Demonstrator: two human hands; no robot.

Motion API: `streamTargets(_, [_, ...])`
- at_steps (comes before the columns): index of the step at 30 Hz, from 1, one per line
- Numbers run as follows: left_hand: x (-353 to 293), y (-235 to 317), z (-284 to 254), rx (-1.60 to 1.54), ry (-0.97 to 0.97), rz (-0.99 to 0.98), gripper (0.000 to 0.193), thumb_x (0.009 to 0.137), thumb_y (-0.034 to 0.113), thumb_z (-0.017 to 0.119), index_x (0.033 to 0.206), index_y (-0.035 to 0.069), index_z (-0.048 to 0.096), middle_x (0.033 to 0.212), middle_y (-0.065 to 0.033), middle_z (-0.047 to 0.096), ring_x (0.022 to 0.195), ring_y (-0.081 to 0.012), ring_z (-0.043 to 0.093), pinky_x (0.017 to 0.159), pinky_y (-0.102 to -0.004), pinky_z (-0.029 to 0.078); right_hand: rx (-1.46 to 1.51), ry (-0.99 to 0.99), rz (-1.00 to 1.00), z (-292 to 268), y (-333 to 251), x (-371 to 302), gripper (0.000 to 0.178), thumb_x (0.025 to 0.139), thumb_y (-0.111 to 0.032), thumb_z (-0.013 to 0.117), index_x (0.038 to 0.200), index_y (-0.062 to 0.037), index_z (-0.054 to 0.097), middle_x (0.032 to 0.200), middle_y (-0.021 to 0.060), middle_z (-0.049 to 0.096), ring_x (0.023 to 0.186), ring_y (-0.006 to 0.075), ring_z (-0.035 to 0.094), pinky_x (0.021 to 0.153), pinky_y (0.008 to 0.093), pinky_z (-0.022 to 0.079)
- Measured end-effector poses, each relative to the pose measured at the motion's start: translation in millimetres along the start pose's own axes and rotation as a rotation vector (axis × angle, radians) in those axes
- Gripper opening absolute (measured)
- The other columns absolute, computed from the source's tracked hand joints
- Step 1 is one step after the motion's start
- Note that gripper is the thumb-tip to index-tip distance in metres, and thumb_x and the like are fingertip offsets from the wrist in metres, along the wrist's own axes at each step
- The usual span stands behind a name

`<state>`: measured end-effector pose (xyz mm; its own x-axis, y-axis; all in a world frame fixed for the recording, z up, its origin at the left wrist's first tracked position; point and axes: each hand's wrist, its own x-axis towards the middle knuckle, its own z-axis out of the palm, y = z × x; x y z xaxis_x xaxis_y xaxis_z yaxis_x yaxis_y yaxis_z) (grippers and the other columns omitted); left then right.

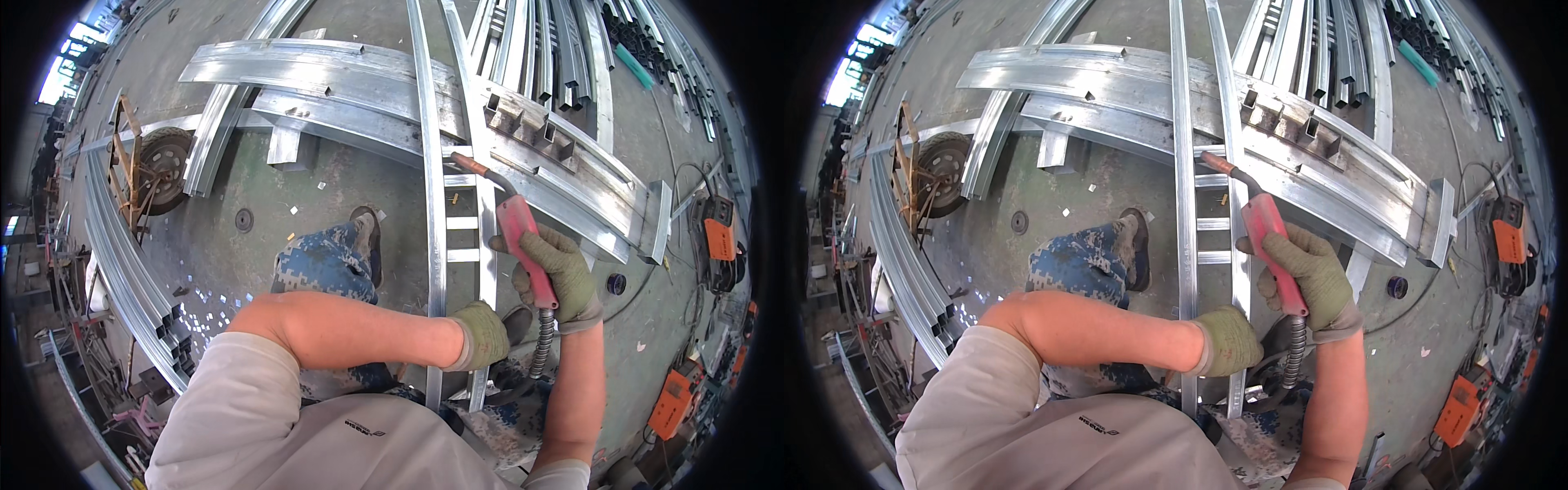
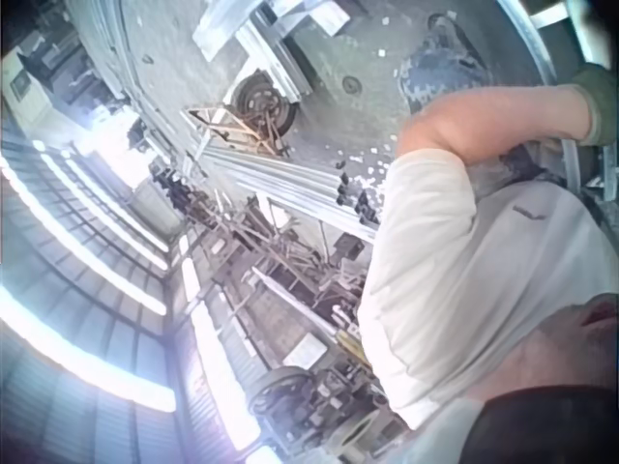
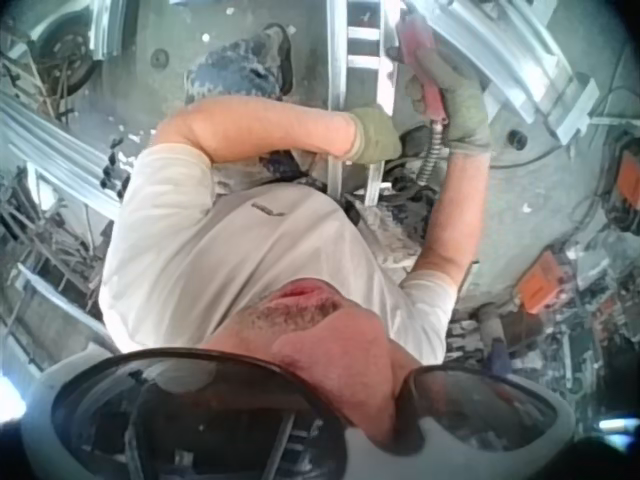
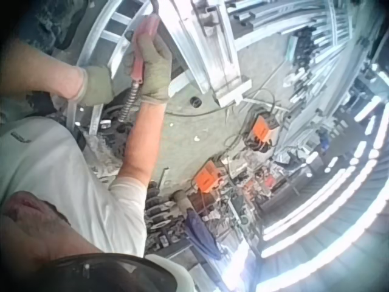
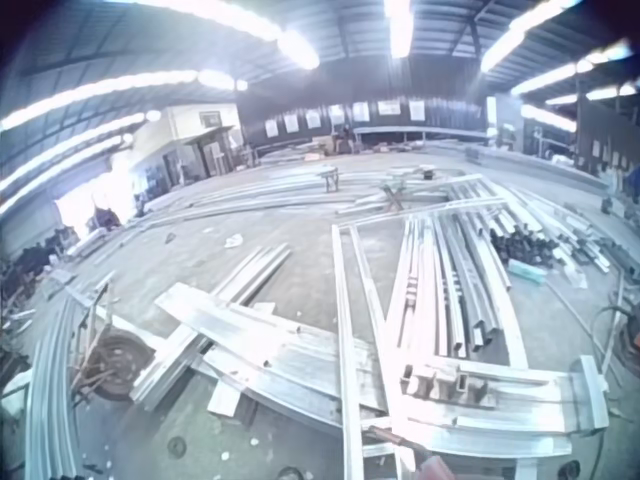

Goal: The person welds a metal frame using a handheld welding torch, creating bright sparks and a blue arc. They reposition the frame multiple times to weld different joints, then set the frame aside and briefly adjust their glove.

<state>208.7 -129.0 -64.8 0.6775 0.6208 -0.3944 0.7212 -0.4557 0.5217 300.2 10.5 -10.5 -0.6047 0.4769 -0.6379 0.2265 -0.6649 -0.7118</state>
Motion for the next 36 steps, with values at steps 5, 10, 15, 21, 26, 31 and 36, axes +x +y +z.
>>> streamTargets(5, [1,-3,10,-0.027,0.041,0.011,0.014,0.082,0.011,0.071,0.092,0.008,0.080,0.088,-0.0112,0.079,0.088,-0.0340,0.078,0.072,-0.0463,0.061,-0.013,-0.031,-0.003,1,0,12,0.051,0.101,-0.026,0.072,0.139,0.0045,0.060,0.109,0.0141,0.077,0.058,0.0101,0.064,0.047,0.0248,0.050])
streamTargets(10, [-3,-3,-6,-0.065,-0.004,0.023,0.016,0.082,0.010,0.073,0.096,0.008,0.081,0.087,-0.0105,0.079,0.084,-0.0340,0.078,0.068,-0.0475,0.061,-0.006,-0.009,0.021,5,-1,15,0.051,0.099,-0.025,0.074,0.140,0.0029,0.061,0.107,0.0128,0.076,0.058,0.0095,0.064,0.048,0.0241,0.050])
streamTargets(15, [-5,-5,-19,-0.095,-0.029,0.028,0.017,0.081,0.010,0.074,0.095,0.010,0.082,0.088,-0.0093,0.080,0.084,-0.0328,0.079,0.067,-0.0466,0.061,0.021,-0.017,0.039,6,-1,18,0.051,0.099,-0.023,0.075,0.140,0.0021,0.061,0.106,0.0130,0.076,0.058,0.0095,0.064,0.048,0.0242,0.050])
streamTargets(21, [-7,-6,-23,-0.100,-0.018,0.029,0.016,0.080,0.011,0.074,0.094,0.011,0.082,0.088,-0.0081,0.079,0.084,-0.0314,0.079,0.067,-0.0458,0.061,-0.003,-0.032,0.044,6,-1,18,0.052,0.099,-0.024,0.073,0.142,0.0021,0.059,0.107,0.0129,0.076,0.058,0.0099,0.064,0.048,0.0248,0.050])
streamTargets(26, [-7,-6,-23,-0.100,-0.016,0.035,0.015,0.081,0.012,0.073,0.093,0.011,0.082,0.088,-0.0078,0.079,0.085,-0.0310,0.078,0.067,-0.0453,0.061,-0.016,-0.033,0.035,7,-1,19,0.051,0.100,-0.025,0.072,0.141,0.0028,0.059,0.107,0.0130,0.076,0.059,0.0099,0.064,0.048,0.0250,0.050])
streamTargets(31, [-4,-8,-18,-0.112,-0.008,0.022,0.014,0.083,0.012,0.072,0.093,0.011,0.081,0.089,-0.0076,0.079,0.086,-0.0315,0.078,0.069,-0.0448,0.061,-0.063,-0.058,0.034,8,-2,21,0.050,0.100,-0.028,0.071,0.139,0.0023,0.060,0.104,0.0114,0.075,0.059,0.0094,0.064,0.048,0.0244,0.050])
streamTargets(36, [-3,-6,-18,-0.132,0.005,0.026,0.014,0.084,0.012,0.070,0.093,0.012,0.081,0.090,-0.0075,0.079,0.087,-0.0323,0.078,0.070,-0.0444,0.061,-0.108,-0.019,0.000,15,-6,15,0.049,0.100,-0.031,0.071,0.135,0.0019,0.063,0.098,0.0075,0.073,0.059,0.0087,0.063,0.049,0.0239,0.049])
